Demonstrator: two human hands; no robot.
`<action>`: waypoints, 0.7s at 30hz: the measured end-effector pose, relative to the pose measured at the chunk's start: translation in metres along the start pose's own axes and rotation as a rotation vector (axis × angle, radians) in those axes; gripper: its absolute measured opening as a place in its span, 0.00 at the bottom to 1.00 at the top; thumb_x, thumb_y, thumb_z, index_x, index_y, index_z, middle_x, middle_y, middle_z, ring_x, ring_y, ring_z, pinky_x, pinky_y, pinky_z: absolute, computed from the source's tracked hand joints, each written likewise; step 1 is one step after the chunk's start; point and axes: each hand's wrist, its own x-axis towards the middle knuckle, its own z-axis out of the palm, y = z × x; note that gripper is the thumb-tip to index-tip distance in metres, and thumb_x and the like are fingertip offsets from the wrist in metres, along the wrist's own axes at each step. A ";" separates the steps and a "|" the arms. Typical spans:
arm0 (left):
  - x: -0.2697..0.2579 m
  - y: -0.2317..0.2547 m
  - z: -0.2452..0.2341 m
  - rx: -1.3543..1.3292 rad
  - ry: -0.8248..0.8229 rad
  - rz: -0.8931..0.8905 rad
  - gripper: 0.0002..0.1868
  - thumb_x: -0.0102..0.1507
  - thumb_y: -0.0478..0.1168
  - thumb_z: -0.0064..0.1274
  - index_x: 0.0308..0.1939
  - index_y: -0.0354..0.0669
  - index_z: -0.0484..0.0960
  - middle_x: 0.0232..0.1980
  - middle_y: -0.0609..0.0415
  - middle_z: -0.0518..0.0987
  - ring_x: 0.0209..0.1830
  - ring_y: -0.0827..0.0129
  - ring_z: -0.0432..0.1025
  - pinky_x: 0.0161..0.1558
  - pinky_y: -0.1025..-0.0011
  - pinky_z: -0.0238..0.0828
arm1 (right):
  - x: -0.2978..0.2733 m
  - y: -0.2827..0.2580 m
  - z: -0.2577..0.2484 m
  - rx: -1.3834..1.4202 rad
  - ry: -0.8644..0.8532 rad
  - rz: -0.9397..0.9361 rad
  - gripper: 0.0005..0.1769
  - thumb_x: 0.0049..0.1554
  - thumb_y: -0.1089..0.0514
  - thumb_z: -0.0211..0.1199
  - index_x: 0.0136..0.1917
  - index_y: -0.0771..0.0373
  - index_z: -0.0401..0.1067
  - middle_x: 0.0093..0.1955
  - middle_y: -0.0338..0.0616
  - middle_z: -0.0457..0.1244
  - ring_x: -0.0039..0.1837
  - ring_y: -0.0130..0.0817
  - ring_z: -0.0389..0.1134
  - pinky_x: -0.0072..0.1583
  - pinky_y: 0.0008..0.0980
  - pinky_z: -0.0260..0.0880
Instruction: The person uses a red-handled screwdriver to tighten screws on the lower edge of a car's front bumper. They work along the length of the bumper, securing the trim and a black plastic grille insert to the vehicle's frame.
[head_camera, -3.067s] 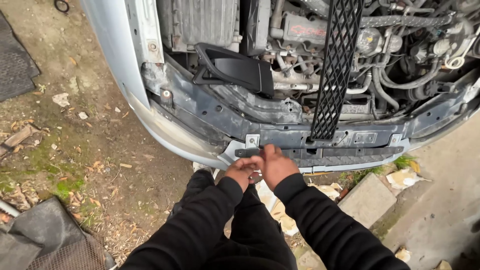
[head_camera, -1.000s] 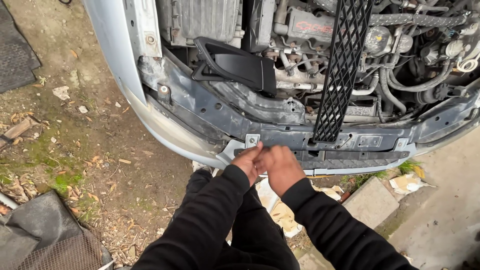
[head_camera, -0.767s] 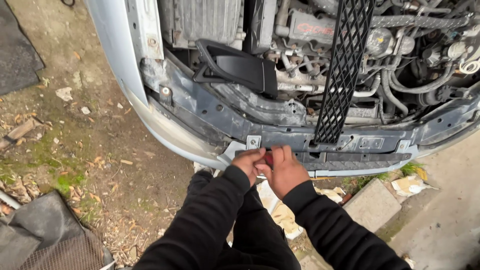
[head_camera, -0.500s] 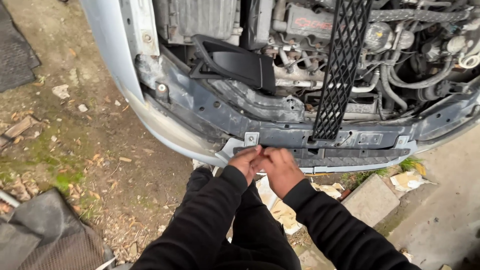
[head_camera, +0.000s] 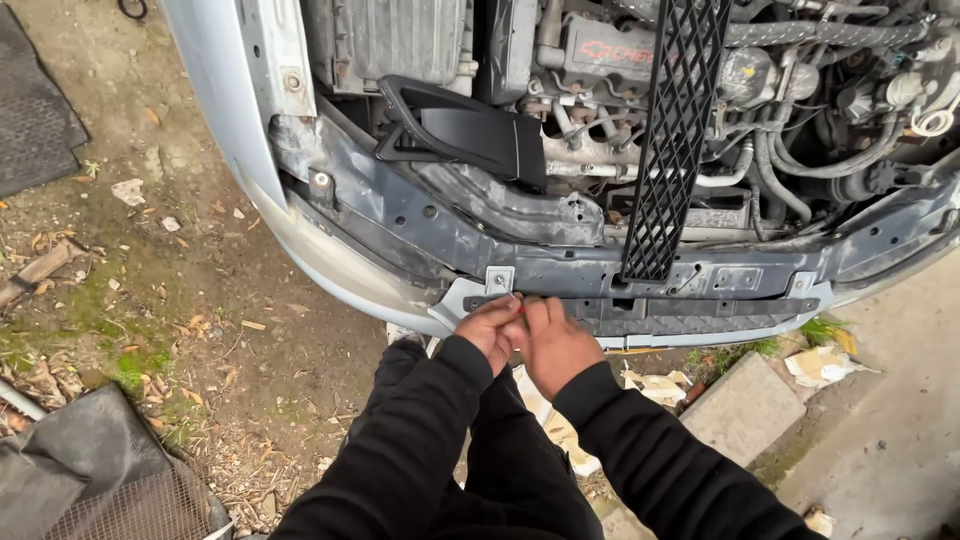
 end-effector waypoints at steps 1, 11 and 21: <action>0.007 -0.008 -0.016 -0.081 -0.058 0.002 0.12 0.71 0.38 0.57 0.53 0.32 0.81 0.44 0.53 0.80 0.34 0.74 0.72 0.38 0.75 0.72 | -0.002 0.001 0.005 0.053 -0.166 0.226 0.24 0.63 0.50 0.58 0.68 0.64 0.62 0.60 0.52 0.58 0.59 0.51 0.62 0.58 0.46 0.66; -0.004 0.005 0.001 -0.042 -0.241 0.058 0.09 0.67 0.33 0.58 0.51 0.37 0.80 0.38 0.59 0.79 0.32 0.77 0.71 0.32 0.78 0.66 | -0.002 -0.006 -0.009 0.051 0.173 -0.190 0.28 0.51 0.54 0.64 0.62 0.68 0.67 0.60 0.58 0.58 0.59 0.55 0.60 0.60 0.47 0.63; 0.000 -0.002 -0.002 -0.033 -0.003 0.054 0.07 0.66 0.37 0.55 0.44 0.37 0.80 0.40 0.51 0.82 0.35 0.70 0.75 0.34 0.70 0.73 | -0.006 0.011 0.011 -0.057 0.065 -0.091 0.21 0.52 0.60 0.61 0.60 0.63 0.66 0.58 0.49 0.59 0.60 0.49 0.62 0.60 0.44 0.67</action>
